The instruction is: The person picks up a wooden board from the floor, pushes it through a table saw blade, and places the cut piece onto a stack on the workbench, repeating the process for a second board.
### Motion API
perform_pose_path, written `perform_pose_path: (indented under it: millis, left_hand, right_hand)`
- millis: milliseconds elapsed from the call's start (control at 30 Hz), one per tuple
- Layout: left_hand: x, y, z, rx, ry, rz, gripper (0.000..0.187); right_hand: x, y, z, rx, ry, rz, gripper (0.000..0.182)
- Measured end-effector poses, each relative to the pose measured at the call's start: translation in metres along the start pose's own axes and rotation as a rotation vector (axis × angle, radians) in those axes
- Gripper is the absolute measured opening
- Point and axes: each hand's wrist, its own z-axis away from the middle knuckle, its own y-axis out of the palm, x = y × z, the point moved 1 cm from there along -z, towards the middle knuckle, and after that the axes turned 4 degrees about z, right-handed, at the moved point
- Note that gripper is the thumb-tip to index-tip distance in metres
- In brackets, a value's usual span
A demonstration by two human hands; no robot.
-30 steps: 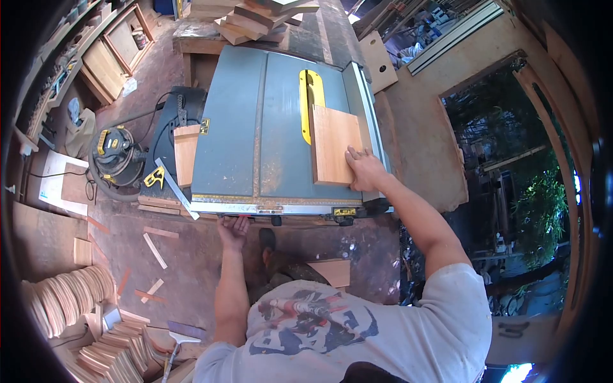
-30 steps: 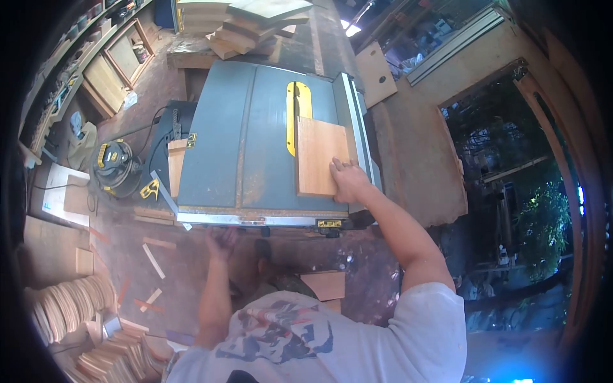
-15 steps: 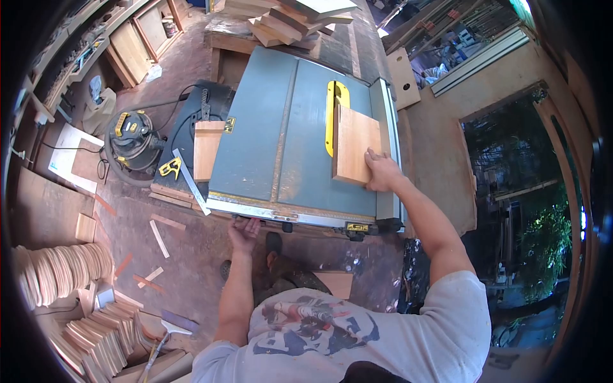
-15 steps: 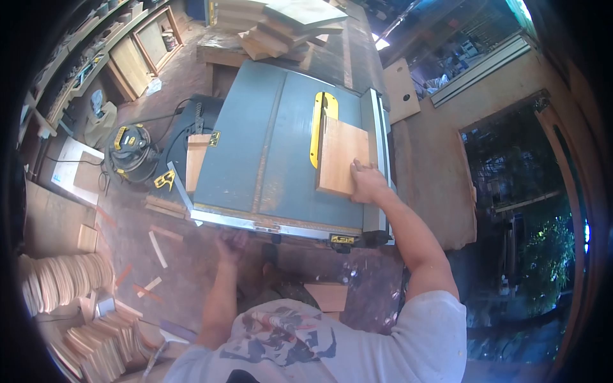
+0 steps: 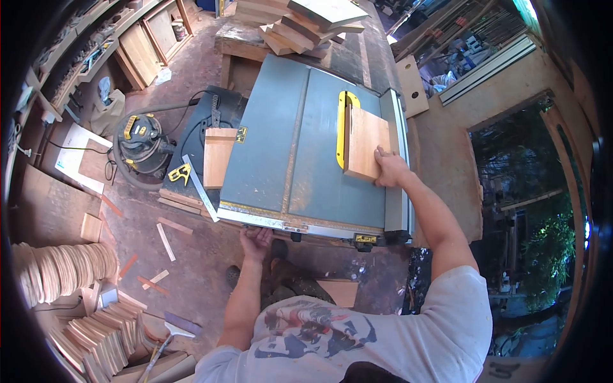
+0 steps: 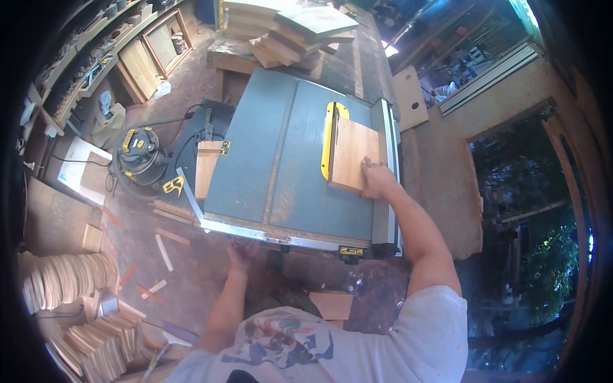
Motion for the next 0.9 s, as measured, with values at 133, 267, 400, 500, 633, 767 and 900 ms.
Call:
perform_pose_path:
  millis: [133,267,400,500,633,767,900]
  left_hand:
    - [0.0,-0.006,-0.007,0.056,-0.013,-0.002,0.086]
    - [0.001,-0.012,-0.013,0.022,-0.009,0.006,0.09]
    - [0.001,-0.019,-0.023,0.013,-0.01,-0.005,0.092]
    - [-0.001,-0.019,-0.019,0.008,-0.012,-0.027,0.091]
    - [-0.003,-0.018,-0.022,-0.033,-0.058,0.01,0.086]
    - [-0.006,-0.012,-0.017,0.029,-0.058,0.01,0.082]
    - [-0.011,-0.013,-0.018,0.058,-0.068,-0.008,0.08]
  right_hand:
    - [-0.006,-0.005,-0.012,0.008,0.015,-0.001,0.11]
    - [-0.012,-0.009,-0.023,0.02,0.03,-0.006,0.11]
    - [-0.019,-0.009,-0.035,0.003,0.029,0.005,0.11]
    - [-0.022,-0.014,-0.043,0.01,0.027,0.0,0.11]
    - [-0.03,-0.009,-0.055,-0.005,0.019,-0.009,0.111]
    - [-0.037,-0.008,-0.065,-0.029,-0.002,0.002,0.11]
    - [-0.04,-0.007,-0.074,-0.027,0.007,-0.008,0.11]
